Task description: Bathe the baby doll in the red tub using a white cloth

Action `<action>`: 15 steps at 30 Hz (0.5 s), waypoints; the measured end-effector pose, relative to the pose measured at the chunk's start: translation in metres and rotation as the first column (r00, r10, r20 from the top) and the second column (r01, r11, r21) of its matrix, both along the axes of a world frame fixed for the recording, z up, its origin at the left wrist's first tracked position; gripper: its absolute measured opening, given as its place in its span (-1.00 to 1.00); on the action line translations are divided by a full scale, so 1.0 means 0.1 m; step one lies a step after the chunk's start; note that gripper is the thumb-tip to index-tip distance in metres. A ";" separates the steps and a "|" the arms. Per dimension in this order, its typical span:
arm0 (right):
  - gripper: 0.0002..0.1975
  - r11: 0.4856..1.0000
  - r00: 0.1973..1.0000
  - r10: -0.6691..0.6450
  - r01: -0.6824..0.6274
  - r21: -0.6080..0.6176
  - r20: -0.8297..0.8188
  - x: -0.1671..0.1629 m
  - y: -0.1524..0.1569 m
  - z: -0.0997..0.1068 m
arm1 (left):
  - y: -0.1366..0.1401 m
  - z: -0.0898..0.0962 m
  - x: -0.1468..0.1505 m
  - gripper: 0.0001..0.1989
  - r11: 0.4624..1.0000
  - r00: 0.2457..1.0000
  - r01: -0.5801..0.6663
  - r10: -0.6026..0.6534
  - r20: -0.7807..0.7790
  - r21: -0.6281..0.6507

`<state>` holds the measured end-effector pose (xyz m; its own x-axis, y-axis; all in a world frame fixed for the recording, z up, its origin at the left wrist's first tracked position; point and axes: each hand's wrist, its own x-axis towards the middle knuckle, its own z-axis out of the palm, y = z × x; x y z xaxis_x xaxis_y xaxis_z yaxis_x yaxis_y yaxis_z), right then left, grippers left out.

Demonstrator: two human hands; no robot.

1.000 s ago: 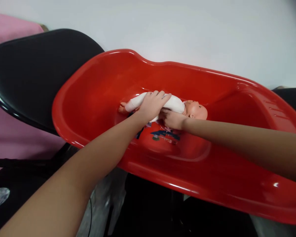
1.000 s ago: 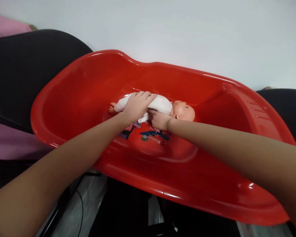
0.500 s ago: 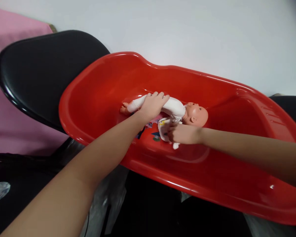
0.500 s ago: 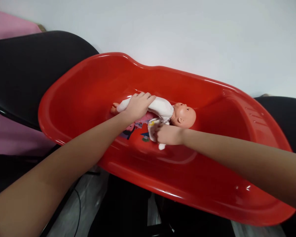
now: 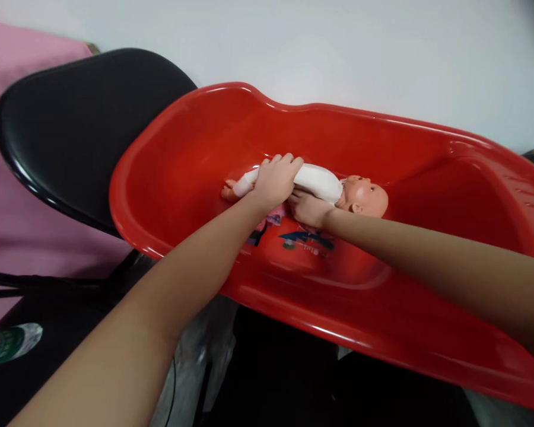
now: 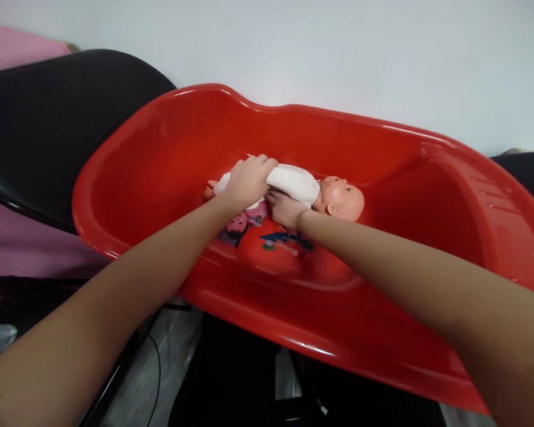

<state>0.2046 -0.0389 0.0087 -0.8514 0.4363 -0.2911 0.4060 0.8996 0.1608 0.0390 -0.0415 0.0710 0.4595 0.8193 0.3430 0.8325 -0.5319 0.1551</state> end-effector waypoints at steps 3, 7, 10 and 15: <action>-0.50 0.981 0.993 -0.102 0.092 0.168 0.056 0.47 -0.33 -0.03 | -0.01 -0.01 -0.01 -0.67 1.000 1.000 -0.008 0.008 0.006 0.004; -0.67 0.961 0.970 -0.090 0.024 0.277 0.227 0.99 -0.67 0.01 | -0.04 -0.01 -0.02 -0.68 1.000 1.000 0.006 -0.006 -0.010 -0.005; -0.71 0.969 0.988 -0.044 0.005 0.249 0.151 1.08 -0.75 0.14 | -0.05 0.00 -0.02 -0.69 1.000 1.000 0.007 -0.007 -0.022 -0.005; -0.72 0.968 0.983 0.179 -0.182 0.173 0.029 0.48 -0.71 0.36 | -0.03 0.00 -0.01 -0.71 1.000 1.000 -0.004 0.004 -0.030 -0.005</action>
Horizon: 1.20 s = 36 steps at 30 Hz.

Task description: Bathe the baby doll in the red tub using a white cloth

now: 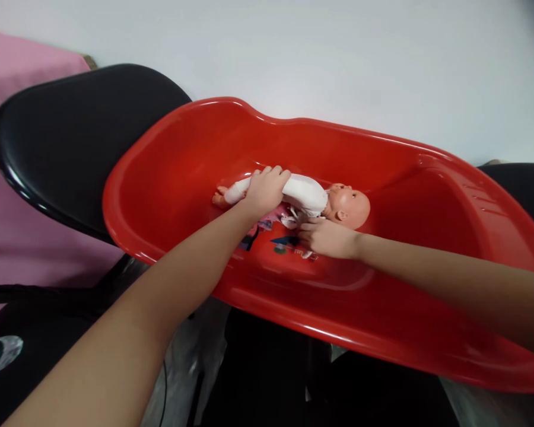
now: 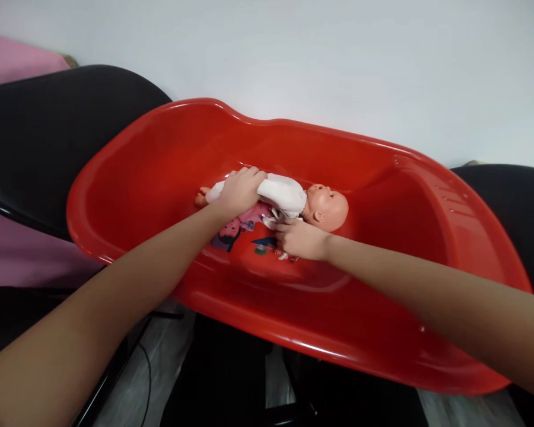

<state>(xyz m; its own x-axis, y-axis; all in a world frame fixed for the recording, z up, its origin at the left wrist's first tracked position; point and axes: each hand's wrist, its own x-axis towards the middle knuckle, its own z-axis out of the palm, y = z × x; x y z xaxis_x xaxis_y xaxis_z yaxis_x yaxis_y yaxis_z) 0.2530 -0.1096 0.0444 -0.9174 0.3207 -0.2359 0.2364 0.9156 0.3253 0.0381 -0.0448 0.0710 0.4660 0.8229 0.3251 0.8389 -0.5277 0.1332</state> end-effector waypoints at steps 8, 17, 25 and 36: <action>-0.69 0.961 0.962 0.272 -0.271 0.056 -0.007 -0.93 0.42 -0.14 | 0.00 0.02 0.01 -0.66 0.998 0.999 -0.044 0.043 -0.010 -0.047; -0.72 0.958 0.982 -0.142 0.105 0.267 0.123 0.34 0.22 -0.49 | 0.01 0.00 0.02 -0.73 0.998 1.000 -0.009 0.010 0.008 -0.069; -0.64 0.993 0.998 0.021 -0.014 0.117 -0.055 0.51 -0.06 0.14 | 0.03 -0.06 -0.02 -0.75 0.999 1.000 0.020 -0.021 -0.020 -0.050; -0.76 0.982 0.981 -0.189 0.188 -0.027 -0.034 0.73 -0.12 0.20 | -0.01 -0.11 -0.07 -0.69 0.988 0.979 0.095 -0.115 -0.169 -0.121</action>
<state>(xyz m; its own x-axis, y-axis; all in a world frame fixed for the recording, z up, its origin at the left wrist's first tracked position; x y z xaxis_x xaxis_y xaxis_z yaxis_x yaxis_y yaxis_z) 0.3259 -0.1220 0.0646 -0.8490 0.4835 -0.2130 0.4171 0.8608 0.2917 0.0315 -0.0462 0.0601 0.5936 0.7926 0.1393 0.7949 -0.6045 0.0524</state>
